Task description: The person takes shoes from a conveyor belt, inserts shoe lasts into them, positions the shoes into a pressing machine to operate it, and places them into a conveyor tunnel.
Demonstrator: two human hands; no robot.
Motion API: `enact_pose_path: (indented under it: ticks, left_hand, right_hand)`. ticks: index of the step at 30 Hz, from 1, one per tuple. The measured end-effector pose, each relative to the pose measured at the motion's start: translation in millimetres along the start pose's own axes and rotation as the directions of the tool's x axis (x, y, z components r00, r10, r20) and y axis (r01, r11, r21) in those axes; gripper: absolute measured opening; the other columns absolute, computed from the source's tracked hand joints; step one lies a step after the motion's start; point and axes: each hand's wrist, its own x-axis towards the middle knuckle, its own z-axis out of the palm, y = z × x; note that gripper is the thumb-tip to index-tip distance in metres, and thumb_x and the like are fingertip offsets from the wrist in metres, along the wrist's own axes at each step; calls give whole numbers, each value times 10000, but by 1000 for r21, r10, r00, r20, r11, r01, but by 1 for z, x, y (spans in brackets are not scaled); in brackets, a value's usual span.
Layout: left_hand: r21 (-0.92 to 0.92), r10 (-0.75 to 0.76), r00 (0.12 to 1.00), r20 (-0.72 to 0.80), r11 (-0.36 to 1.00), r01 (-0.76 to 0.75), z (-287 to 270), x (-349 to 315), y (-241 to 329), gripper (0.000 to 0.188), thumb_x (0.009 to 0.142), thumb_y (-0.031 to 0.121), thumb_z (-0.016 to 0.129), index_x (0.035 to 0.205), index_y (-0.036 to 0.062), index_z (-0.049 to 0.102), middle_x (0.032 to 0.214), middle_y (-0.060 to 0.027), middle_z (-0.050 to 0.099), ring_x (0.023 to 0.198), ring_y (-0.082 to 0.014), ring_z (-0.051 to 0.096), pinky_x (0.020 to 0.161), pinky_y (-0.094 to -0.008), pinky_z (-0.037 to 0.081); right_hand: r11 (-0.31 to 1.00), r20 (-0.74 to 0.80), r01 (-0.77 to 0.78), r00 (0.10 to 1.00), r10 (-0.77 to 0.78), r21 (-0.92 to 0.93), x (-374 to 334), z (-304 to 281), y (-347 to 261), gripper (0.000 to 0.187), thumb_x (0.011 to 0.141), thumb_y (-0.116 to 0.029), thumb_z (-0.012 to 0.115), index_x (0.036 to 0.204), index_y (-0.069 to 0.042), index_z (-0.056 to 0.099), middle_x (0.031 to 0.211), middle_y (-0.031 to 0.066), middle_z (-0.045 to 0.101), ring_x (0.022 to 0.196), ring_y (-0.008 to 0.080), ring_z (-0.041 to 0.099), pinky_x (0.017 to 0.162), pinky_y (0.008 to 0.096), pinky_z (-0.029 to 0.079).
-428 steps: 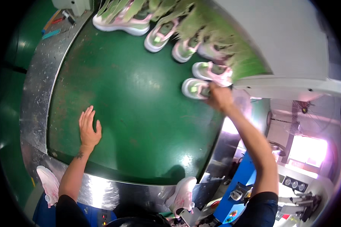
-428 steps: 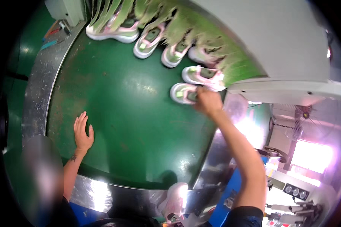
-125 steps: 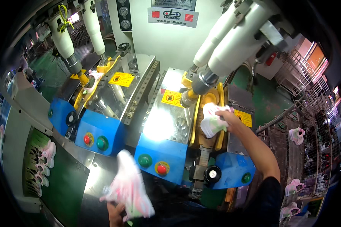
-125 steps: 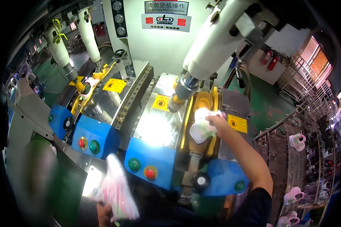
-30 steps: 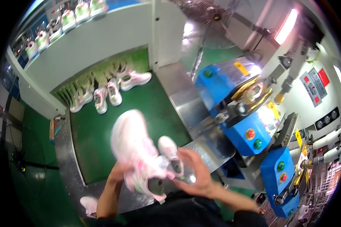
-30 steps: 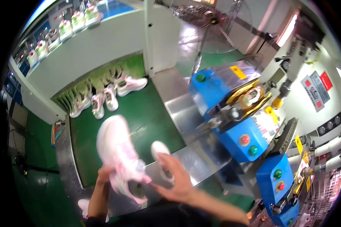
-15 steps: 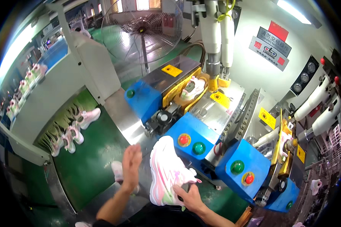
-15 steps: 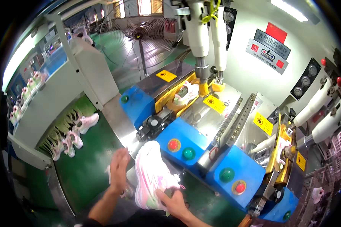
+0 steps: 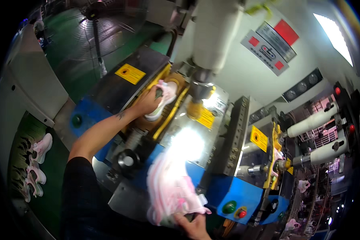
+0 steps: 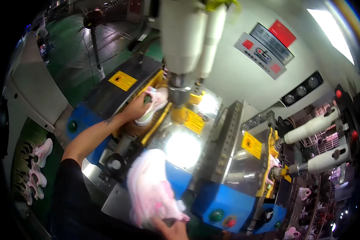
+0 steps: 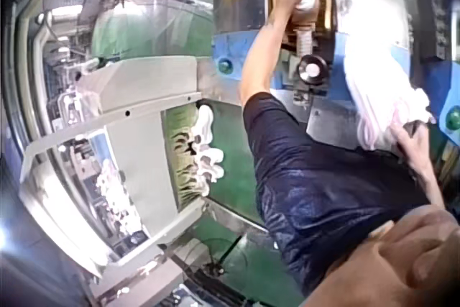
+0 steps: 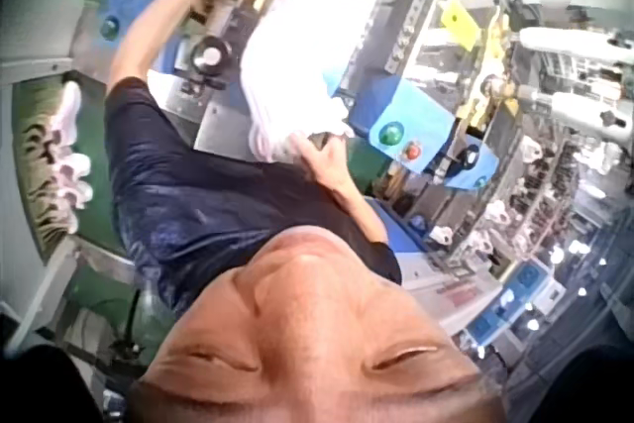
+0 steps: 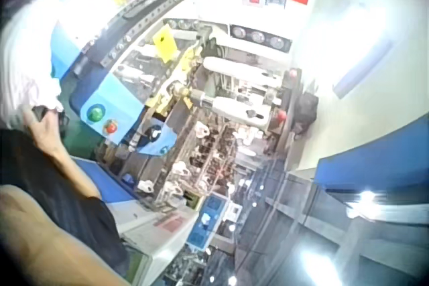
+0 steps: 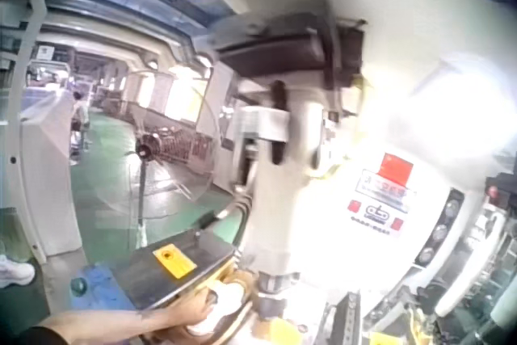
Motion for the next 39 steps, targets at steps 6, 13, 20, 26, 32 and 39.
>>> enact_pose_path:
  ticks: [6,13,20,26,32,39]
  left_hand:
    - [-923,-308,920,243,219,317,-121,-71,22,488,838,143,613,1270,-29,464,1195,-109,577,1052,-179,586,888,-313,477]
    - [-984,-789,601,-131,32,-174,-159,-382,-28,617,925,365,503,1428,74,295,1392,-154,411,1228,-323,463,1004,-467,420]
    - [-929,-958,174,-228,268,257,-162,-465,28,566,904,310,551,1352,21,362,1320,-154,479,1164,-310,514,953,-433,448]
    - [-206,-619,615,-488,767,608,-141,-442,67,523,886,263,592,1287,-24,420,1258,-154,537,1110,-300,557,910,-405,472]
    - [-883,-771,540,-337,458,103,-151,-449,101,595,957,413,354,1428,56,284,1385,-169,415,1231,-362,457,1025,-501,389]
    - [-981,-767,613,-189,124,-148,-121,-468,188,617,931,299,508,1428,33,256,1403,-138,405,1254,-300,444,1046,-430,376]
  right_hand:
    - [980,-18,-115,993,119,160,55,28,-56,662,791,-176,704,1304,38,343,1158,129,537,1019,185,531,810,311,443]
    - [963,133,-255,961,242,93,299,63,-170,355,873,-215,610,1185,-72,518,1089,104,595,960,217,623,806,379,532]
    - [720,-396,401,634,-664,-566,380,146,-108,506,806,-285,643,1093,85,452,1088,293,534,1035,411,536,898,444,418]
    - [642,-448,375,486,-750,-668,382,119,-125,387,816,-307,622,1025,13,559,961,197,603,874,356,598,780,418,477]
    - [478,272,567,788,-553,-671,228,92,-129,615,813,-370,638,1204,79,485,1162,265,572,1001,427,593,890,423,481]
    - [-195,482,450,712,-511,-872,35,-50,51,816,743,-290,727,1361,66,330,1429,311,285,1342,432,285,1088,529,233]
